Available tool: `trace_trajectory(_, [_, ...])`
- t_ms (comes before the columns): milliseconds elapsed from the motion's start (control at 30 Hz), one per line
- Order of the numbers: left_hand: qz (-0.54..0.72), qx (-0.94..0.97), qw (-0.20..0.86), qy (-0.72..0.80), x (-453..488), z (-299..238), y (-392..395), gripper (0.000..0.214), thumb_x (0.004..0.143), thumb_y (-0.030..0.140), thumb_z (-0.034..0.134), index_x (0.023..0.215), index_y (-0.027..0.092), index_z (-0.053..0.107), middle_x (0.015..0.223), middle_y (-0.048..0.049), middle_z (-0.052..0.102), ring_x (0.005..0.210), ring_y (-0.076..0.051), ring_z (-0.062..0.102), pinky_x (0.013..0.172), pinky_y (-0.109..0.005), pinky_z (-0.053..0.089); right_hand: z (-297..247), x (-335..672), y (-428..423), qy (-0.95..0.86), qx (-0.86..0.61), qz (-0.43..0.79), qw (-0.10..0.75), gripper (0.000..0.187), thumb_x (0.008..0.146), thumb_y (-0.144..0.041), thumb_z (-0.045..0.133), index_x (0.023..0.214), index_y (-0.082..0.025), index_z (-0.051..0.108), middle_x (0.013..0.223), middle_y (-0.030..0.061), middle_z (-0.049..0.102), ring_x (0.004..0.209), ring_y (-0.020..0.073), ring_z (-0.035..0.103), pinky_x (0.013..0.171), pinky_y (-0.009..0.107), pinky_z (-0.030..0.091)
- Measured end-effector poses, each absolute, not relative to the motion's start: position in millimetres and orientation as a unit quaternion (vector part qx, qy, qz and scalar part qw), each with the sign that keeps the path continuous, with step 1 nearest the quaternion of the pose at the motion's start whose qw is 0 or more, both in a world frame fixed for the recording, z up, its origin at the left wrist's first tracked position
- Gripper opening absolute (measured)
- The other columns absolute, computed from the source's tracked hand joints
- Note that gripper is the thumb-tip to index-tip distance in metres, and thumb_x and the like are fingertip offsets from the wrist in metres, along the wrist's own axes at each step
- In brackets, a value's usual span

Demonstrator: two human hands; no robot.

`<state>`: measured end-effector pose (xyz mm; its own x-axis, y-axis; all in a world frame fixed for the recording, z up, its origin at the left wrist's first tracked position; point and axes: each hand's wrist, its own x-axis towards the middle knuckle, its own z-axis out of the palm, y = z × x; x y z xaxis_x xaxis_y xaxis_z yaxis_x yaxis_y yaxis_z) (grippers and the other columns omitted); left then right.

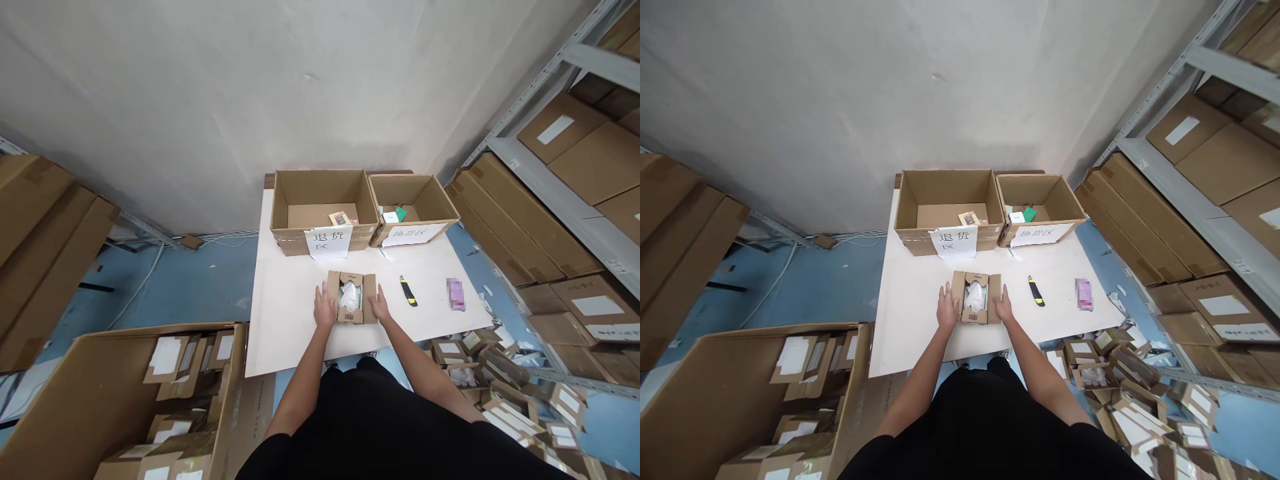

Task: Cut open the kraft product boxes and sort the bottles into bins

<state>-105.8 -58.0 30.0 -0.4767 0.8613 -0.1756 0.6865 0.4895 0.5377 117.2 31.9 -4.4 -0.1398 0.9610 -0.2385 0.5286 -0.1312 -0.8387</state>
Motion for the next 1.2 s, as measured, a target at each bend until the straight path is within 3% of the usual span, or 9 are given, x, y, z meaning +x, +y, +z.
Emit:
trace_trajectory(133, [0.107, 0.636, 0.191, 0.74, -98.7, 33.3, -46.3, 0.037, 0.1, 0.017, 0.054, 0.131, 0.025, 0.072, 0.169, -0.0088, 0.041, 0.159, -0.032, 0.031, 0.123, -0.048, 0.039, 8.3, 114.6, 34.3, -0.754, -0.57, 0.279, 0.168, 0.065, 0.092, -0.025, 0.054, 0.157, -0.024, 0.052, 0.174, 0.0086, 0.029, 0.162, 0.0304, 0.02, 0.127, 0.05, 0.029])
trace_trajectory(267, [0.057, 0.662, 0.249, 0.705, -98.7, 35.1, -37.6, 0.026, 0.099, 0.021, 0.058, 0.116, 0.022, 0.078, 0.169, -0.0082, 0.042, 0.16, -0.034, 0.029, 0.126, -0.051, 0.035, 26.3, 88.9, 39.8, -0.844, -0.494, 0.208, 0.025, 0.061, 0.092, -0.013, 0.057, 0.151, -0.029, 0.06, 0.179, 0.0067, 0.013, 0.165, 0.0334, -0.005, 0.128, 0.061, 0.014])
trace_trajectory(367, [0.075, 0.655, 0.294, 0.692, -109.5, 36.1, -39.4, 0.034, 0.095, 0.038, 0.07, 0.124, 0.022, 0.076, 0.172, -0.0104, 0.036, 0.162, -0.032, 0.025, 0.128, -0.048, 0.032, 34.0, 72.5, 45.0, -0.824, -0.525, 0.201, -0.067, 0.076, 0.09, -0.011, 0.061, 0.161, -0.031, 0.046, 0.18, 0.0098, 0.003, 0.165, 0.0369, -0.006, 0.126, 0.067, 0.011])
trace_trajectory(500, [0.076, 0.673, 0.338, 0.653, -121.2, 36.9, -49.7, 0.082, 0.069, 0.063, 0.09, 0.137, 0.021, 0.07, 0.178, -0.0134, 0.019, 0.165, -0.037, 0.011, 0.131, -0.049, 0.025, 32.4, 61.7, 56.5, -0.803, -0.553, 0.208, -0.082, 0.101, 0.086, -0.012, 0.062, 0.172, -0.034, 0.015, 0.179, 0.0109, -0.007, 0.164, 0.0393, -0.004, 0.123, 0.068, 0.021])
trace_trajectory(600, [0.062, 0.684, 0.335, 0.645, -116.7, 36.3, -58.9, 0.102, 0.053, 0.064, 0.098, 0.141, 0.025, 0.066, 0.179, -0.012, 0.007, 0.165, -0.04, 0.004, 0.132, -0.054, 0.019, 26.7, 56.3, 70.7, -0.775, -0.579, 0.235, -0.1, 0.106, 0.086, -0.014, 0.061, 0.172, -0.035, 0.004, 0.179, 0.0131, -0.006, 0.164, 0.0407, -0.001, 0.119, 0.07, 0.029])
trace_trajectory(700, [0.061, 0.673, 0.317, 0.665, -105.6, 35.1, -65.2, 0.096, 0.053, 0.054, 0.1, 0.137, 0.024, 0.067, 0.18, -0.012, 0.001, 0.165, -0.039, 0.002, 0.132, -0.054, 0.015, 25.1, 53.3, 86.5, -0.754, -0.583, 0.269, -0.138, 0.105, 0.087, -0.015, 0.06, 0.172, -0.033, 0.002, 0.179, 0.0164, 0.001, 0.164, 0.039, 0.004, 0.118, 0.067, 0.032])
trace_trajectory(833, [0.065, 0.653, 0.315, 0.686, -96.8, 33.3, -67.1, 0.085, 0.056, 0.044, 0.101, 0.132, 0.023, 0.067, 0.18, -0.0116, -0.002, 0.166, -0.037, 0.002, 0.132, -0.054, 0.013, 35.3, 58.1, 93.4, -0.762, -0.563, 0.288, -0.139, 0.094, 0.093, -0.021, 0.059, 0.172, -0.029, 0.009, 0.178, 0.0181, 0.01, 0.164, 0.039, 0.008, 0.12, 0.061, 0.033])
trace_trajectory(1033, [0.068, 0.656, 0.316, 0.682, -98.9, 31.0, -65.6, 0.076, 0.06, 0.042, 0.1, 0.127, 0.024, 0.069, 0.18, -0.0088, 0.0, 0.165, -0.037, 0.005, 0.131, -0.056, 0.019, 46.6, 69.6, 43.5, -0.836, -0.518, 0.18, 0.01, 0.075, 0.092, -0.012, 0.049, 0.165, -0.022, 0.039, 0.178, 0.0083, 0.016, 0.165, 0.0295, -0.007, 0.13, 0.061, 0.009])
trace_trajectory(1200, [0.056, 0.656, 0.321, 0.681, -95.2, 30.8, -64.8, 0.052, 0.064, 0.041, 0.097, 0.107, 0.02, 0.077, 0.18, -0.0068, 0.001, 0.165, -0.038, 0.004, 0.132, -0.055, 0.016, 41.3, 61.3, 17.9, -0.854, -0.459, 0.243, -0.029, 0.05, 0.096, -0.019, 0.052, 0.145, -0.017, 0.065, 0.175, 0.008, 0.029, 0.166, 0.027, -0.003, 0.133, 0.058, -0.001])
